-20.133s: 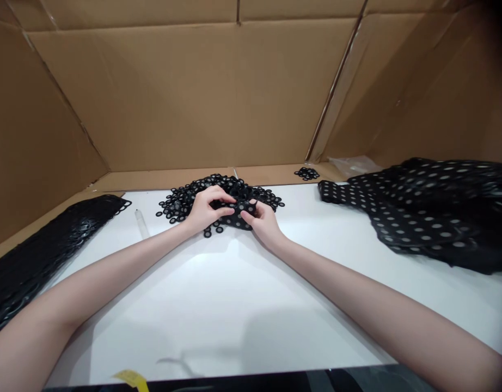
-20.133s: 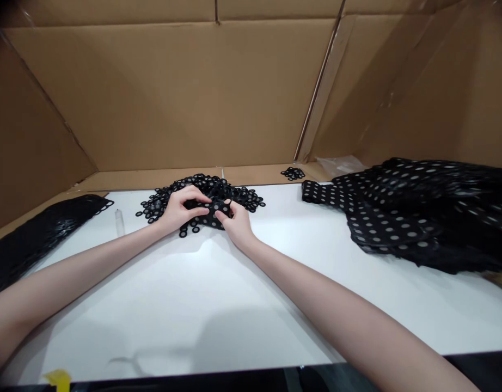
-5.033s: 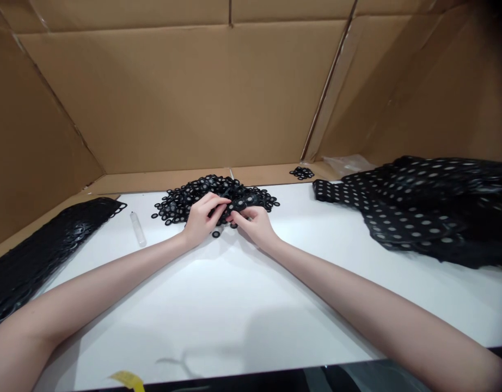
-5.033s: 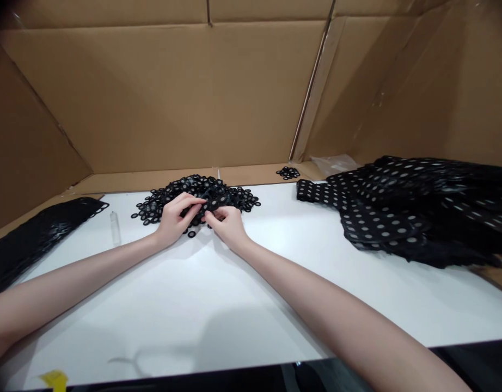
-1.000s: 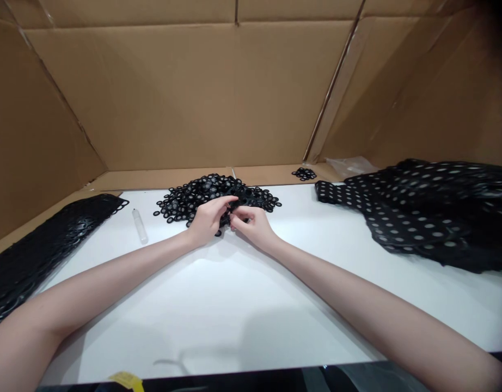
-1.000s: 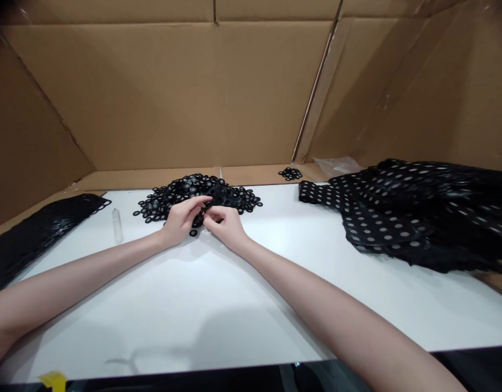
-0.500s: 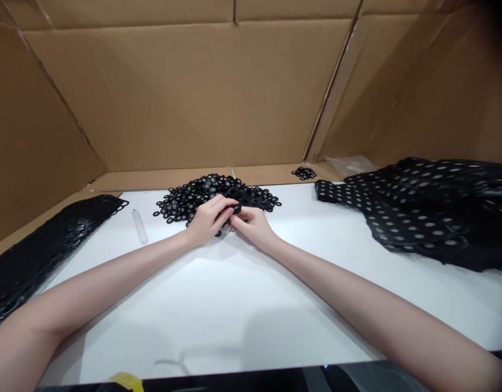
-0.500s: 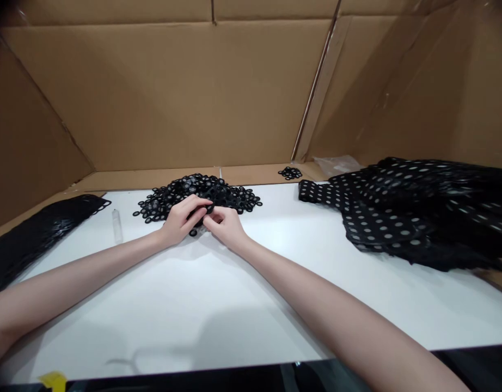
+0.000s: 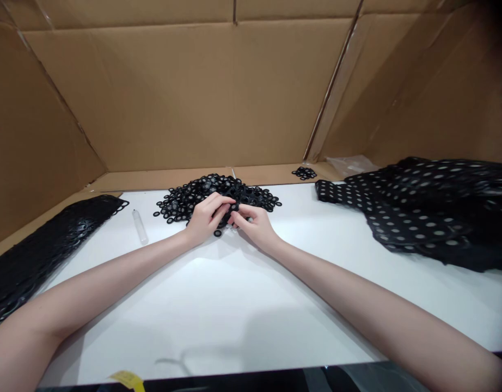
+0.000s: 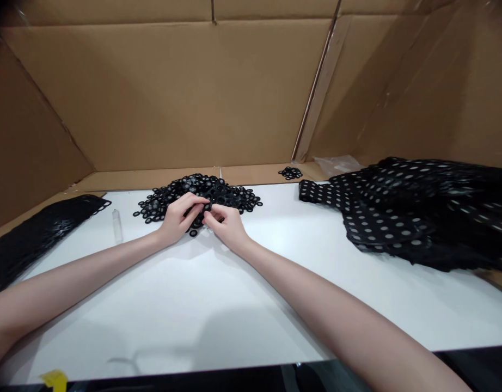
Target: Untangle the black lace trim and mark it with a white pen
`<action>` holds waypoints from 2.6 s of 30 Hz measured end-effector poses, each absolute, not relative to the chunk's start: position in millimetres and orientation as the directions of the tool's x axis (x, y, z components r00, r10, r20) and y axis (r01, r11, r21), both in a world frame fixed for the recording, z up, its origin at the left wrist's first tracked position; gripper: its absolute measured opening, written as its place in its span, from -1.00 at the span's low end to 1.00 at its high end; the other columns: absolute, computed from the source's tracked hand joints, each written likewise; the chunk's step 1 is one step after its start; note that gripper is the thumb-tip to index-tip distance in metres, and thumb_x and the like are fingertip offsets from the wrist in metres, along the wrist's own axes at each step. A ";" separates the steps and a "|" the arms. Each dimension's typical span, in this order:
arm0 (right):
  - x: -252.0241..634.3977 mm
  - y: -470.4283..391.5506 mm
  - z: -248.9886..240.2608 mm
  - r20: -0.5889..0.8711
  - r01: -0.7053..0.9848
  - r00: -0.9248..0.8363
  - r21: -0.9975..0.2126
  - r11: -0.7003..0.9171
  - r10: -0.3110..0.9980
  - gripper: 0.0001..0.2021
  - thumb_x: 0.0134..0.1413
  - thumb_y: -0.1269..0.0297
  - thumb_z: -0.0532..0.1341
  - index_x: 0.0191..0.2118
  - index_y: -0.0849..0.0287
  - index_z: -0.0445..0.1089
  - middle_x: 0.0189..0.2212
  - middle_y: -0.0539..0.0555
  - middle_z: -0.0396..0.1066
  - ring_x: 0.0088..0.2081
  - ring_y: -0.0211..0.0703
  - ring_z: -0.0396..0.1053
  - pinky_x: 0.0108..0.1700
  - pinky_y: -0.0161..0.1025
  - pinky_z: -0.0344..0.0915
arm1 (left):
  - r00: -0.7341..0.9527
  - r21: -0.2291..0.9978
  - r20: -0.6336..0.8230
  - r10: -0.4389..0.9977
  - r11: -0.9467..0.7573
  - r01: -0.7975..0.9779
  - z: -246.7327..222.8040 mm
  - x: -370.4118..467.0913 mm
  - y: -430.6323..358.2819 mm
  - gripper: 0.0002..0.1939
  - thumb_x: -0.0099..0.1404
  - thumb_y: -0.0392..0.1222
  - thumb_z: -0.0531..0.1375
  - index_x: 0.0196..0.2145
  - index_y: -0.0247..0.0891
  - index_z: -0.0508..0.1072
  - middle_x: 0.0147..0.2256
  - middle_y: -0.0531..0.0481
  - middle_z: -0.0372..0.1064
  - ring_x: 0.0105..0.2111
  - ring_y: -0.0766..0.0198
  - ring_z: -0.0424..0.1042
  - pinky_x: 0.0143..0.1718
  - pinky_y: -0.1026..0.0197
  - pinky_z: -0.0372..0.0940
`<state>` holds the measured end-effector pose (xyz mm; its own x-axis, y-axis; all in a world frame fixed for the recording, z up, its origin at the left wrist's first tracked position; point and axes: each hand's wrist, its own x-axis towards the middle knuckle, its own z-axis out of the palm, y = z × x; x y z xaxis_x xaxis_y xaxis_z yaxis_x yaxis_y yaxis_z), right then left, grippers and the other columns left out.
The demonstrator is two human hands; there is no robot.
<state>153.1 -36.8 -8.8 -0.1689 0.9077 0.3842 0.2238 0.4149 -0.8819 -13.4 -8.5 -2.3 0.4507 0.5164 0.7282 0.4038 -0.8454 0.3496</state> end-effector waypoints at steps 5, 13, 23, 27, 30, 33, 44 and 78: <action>153.6 -36.7 -10.2 0.393 0.240 -0.185 -0.871 0.429 0.901 -0.74 0.04 0.23 0.09 -0.58 0.21 0.34 -0.57 0.04 0.43 -0.49 -0.24 0.36 -0.40 -0.33 0.28 | 0.483 0.364 0.697 0.529 -0.843 0.397 -2.6 -14.6 -8.0 -0.76 0.44 -0.16 -0.01 -0.16 -0.27 0.42 -0.31 -0.05 0.36 -0.30 0.28 0.38 -0.23 0.25 0.28; 153.9 -36.3 -11.5 0.400 0.282 -0.181 -0.854 0.437 0.899 -0.77 -0.05 0.31 0.08 -0.62 0.22 0.35 -0.61 0.01 0.39 -0.47 -0.24 0.32 -0.43 -0.37 0.21 | 0.540 0.365 0.654 0.530 -0.846 0.388 -5.3 -12.9 -7.9 -0.76 0.44 -0.17 -0.04 -0.20 -0.29 0.39 -0.34 -0.04 0.40 -0.35 0.29 0.39 -0.28 0.28 0.28; 154.7 -35.1 -5.7 0.384 0.262 -0.217 -0.863 0.433 0.897 -0.75 -0.08 0.28 0.09 -0.67 0.21 0.33 -0.64 0.02 0.37 -0.48 -0.23 0.32 -0.42 -0.36 0.21 | 0.522 0.350 0.664 0.536 -0.839 0.418 -5.1 -9.5 -11.6 -0.69 0.46 -0.17 -0.07 -0.29 -0.30 0.40 -0.41 -0.02 0.39 -0.41 0.31 0.37 -0.32 0.30 0.26; 155.4 -34.4 -5.9 0.390 0.275 -0.225 -0.854 0.442 0.893 -0.74 -0.05 0.28 0.10 -0.67 0.21 0.33 -0.64 0.02 0.37 -0.49 -0.25 0.29 -0.42 -0.36 0.21 | 0.510 0.401 0.641 0.574 -0.817 0.415 -4.6 -9.2 -11.9 -0.69 0.45 -0.15 -0.06 -0.30 -0.30 0.41 -0.41 -0.02 0.42 -0.42 0.32 0.39 -0.32 0.30 0.26; 154.8 -35.1 -6.8 0.401 0.289 -0.237 -0.840 0.458 0.885 -0.74 -0.06 0.29 0.09 -0.67 0.21 0.32 -0.66 0.00 0.35 -0.50 -0.26 0.27 -0.43 -0.36 0.19 | 0.476 0.421 0.642 0.601 -0.795 0.437 -5.3 -9.6 -10.6 -0.69 0.44 -0.13 -0.04 -0.30 -0.30 0.42 -0.42 -0.01 0.44 -0.44 0.32 0.40 -0.35 0.30 0.27; 153.8 -36.5 -7.7 0.399 0.300 -0.251 -0.834 0.463 0.882 -0.76 -0.07 0.28 0.10 -0.66 0.21 0.31 -0.67 -0.01 0.34 -0.52 -0.27 0.27 -0.46 -0.37 0.16 | 0.441 0.443 0.648 0.621 -0.778 0.445 -6.0 -10.8 -9.2 -0.71 0.43 -0.13 -0.02 -0.29 -0.29 0.44 -0.40 -0.01 0.48 -0.43 0.32 0.43 -0.34 0.31 0.28; 152.9 -37.2 -6.1 0.342 0.282 -0.239 -0.871 0.402 0.909 -0.77 -0.10 0.30 0.08 -0.67 0.20 0.32 -0.65 0.00 0.38 -0.52 -0.26 0.31 -0.46 -0.38 0.18 | 0.257 0.624 0.632 0.731 -0.677 0.391 -5.0 -21.5 13.6 -0.81 0.27 -0.19 0.12 -0.42 -0.29 0.48 -0.43 0.00 0.50 -0.44 0.28 0.44 -0.41 0.29 0.33; 154.2 -34.1 -11.3 0.374 0.076 -0.220 -0.914 0.398 0.901 -0.69 0.08 0.03 0.17 -0.45 0.19 0.36 -0.53 0.01 0.39 -0.53 -0.27 0.33 -0.42 -0.30 0.29 | 0.567 0.275 0.667 0.484 -0.867 0.416 19.7 -50.5 13.5 -0.67 0.39 -0.07 0.04 -0.03 -0.24 0.45 -0.11 -0.16 0.34 -0.06 0.12 0.34 0.03 0.07 0.24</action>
